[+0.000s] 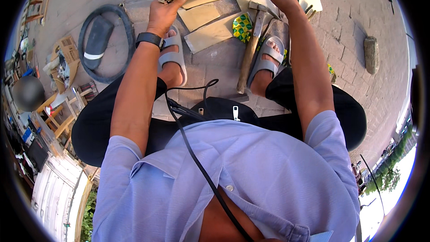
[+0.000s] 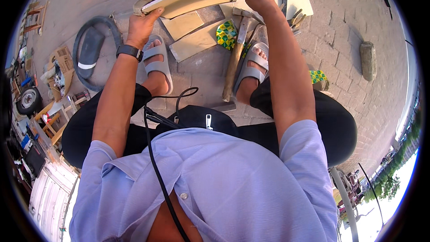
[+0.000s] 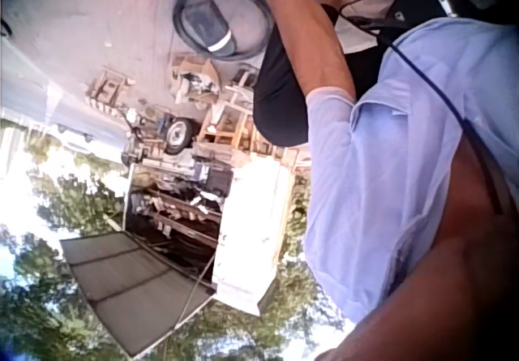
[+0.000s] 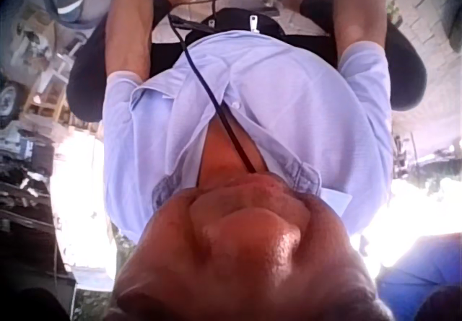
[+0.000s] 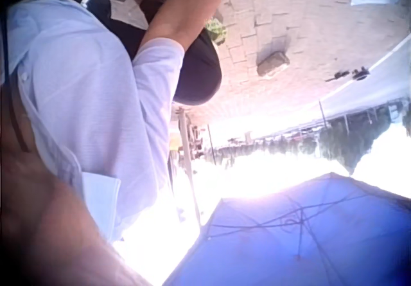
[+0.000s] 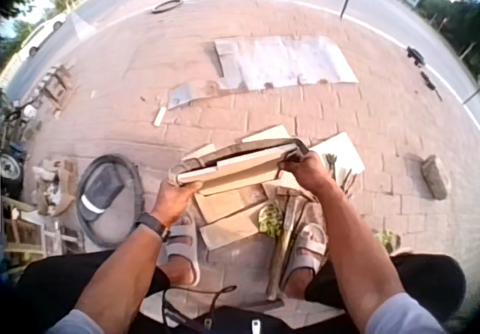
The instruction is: The person sits on the ground and uses a hammer to bend and shape a metal strip into a rectangular frame. They then use pliers to adjust the corners and fit the frame onto a flat rectangular panel, securing it in place.
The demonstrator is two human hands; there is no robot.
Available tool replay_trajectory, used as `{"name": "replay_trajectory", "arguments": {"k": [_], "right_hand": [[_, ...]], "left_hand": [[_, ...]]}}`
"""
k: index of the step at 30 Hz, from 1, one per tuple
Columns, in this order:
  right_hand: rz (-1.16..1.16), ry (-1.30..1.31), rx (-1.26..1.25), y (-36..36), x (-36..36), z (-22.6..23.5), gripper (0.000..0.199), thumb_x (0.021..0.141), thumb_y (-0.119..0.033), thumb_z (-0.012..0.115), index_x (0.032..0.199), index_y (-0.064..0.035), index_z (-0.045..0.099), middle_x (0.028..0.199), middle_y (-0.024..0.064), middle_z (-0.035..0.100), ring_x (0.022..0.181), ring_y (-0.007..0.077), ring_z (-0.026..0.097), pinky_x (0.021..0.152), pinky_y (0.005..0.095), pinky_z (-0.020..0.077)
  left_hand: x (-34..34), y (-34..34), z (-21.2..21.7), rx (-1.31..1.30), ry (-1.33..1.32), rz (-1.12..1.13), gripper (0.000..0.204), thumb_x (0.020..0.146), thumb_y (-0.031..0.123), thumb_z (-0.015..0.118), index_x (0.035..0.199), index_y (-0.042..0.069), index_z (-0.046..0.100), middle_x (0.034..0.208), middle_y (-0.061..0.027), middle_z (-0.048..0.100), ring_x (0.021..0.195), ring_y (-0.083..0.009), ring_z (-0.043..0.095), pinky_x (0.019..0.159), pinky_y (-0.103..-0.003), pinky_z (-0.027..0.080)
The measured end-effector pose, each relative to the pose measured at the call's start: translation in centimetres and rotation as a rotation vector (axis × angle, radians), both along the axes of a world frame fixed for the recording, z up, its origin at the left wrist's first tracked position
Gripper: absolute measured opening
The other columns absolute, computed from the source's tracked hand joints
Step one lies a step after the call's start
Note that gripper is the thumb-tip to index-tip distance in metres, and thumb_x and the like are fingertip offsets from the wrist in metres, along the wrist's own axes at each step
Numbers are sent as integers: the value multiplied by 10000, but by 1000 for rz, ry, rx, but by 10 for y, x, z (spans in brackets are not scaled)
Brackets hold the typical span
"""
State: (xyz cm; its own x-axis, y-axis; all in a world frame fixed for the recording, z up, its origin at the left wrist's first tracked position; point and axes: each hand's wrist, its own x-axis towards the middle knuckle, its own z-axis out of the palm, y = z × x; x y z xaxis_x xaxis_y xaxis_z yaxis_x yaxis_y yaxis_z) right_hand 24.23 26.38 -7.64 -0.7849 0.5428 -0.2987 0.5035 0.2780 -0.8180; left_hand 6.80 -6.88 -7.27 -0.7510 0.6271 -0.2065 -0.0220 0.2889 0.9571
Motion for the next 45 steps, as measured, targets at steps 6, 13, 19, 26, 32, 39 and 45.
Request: {"name": "replay_trajectory", "arguments": {"k": [6,13,19,26,32,39,45], "right_hand": [[-4,5,-85,39,-10,16,254,881,-177,824,1073,-18,780,980,46,776,903,137,671,857,335,528],[174,294,-218,134,-9,30,578,893,65,739,1378,-101,473,1056,59,707,990,158,680,885,354,581],[89,361,-264,192,30,-14,540,883,93,736,1339,-100,519,1089,55,698,1005,169,681,920,378,590],[45,219,43,195,50,-30,188,917,-158,761,1066,-44,771,958,30,763,857,121,658,800,332,536],[-32,193,-47,177,60,-13,233,924,-145,748,1122,-23,742,976,23,746,888,116,648,822,324,530],[-60,398,-250,159,57,-23,170,948,-59,702,1108,-4,719,963,2,724,887,100,629,796,291,518],[-72,394,-135,155,68,-20,124,919,-129,718,934,-7,703,848,36,705,813,117,609,751,319,500]], "left_hand": [[-12,36,-4,74,-8,-10,418,916,183,800,1273,5,674,1204,-72,725,1071,-166,658,945,-306,504],[-26,124,7,302,20,-128,411,933,91,760,1326,42,652,1270,-35,700,1123,-147,636,987,-304,493],[13,180,-15,267,-31,-13,305,895,159,804,1143,-7,742,1066,-72,772,950,-140,692,863,-306,541],[27,183,-3,159,18,-151,409,923,168,783,1278,5,665,1157,-72,732,1038,-161,662,935,-318,505],[15,218,103,207,478,-395,425,908,88,751,1302,-20,632,1274,-131,680,1135,-211,656,990,-381,510],[66,259,111,-111,1339,-609,478,794,112,790,1243,19,656,1340,-169,633,1185,-380,607,1046,-458,480],[34,290,110,-268,907,-627,421,901,253,777,1208,-18,677,1103,-130,727,976,-239,689,907,-373,537]]}}
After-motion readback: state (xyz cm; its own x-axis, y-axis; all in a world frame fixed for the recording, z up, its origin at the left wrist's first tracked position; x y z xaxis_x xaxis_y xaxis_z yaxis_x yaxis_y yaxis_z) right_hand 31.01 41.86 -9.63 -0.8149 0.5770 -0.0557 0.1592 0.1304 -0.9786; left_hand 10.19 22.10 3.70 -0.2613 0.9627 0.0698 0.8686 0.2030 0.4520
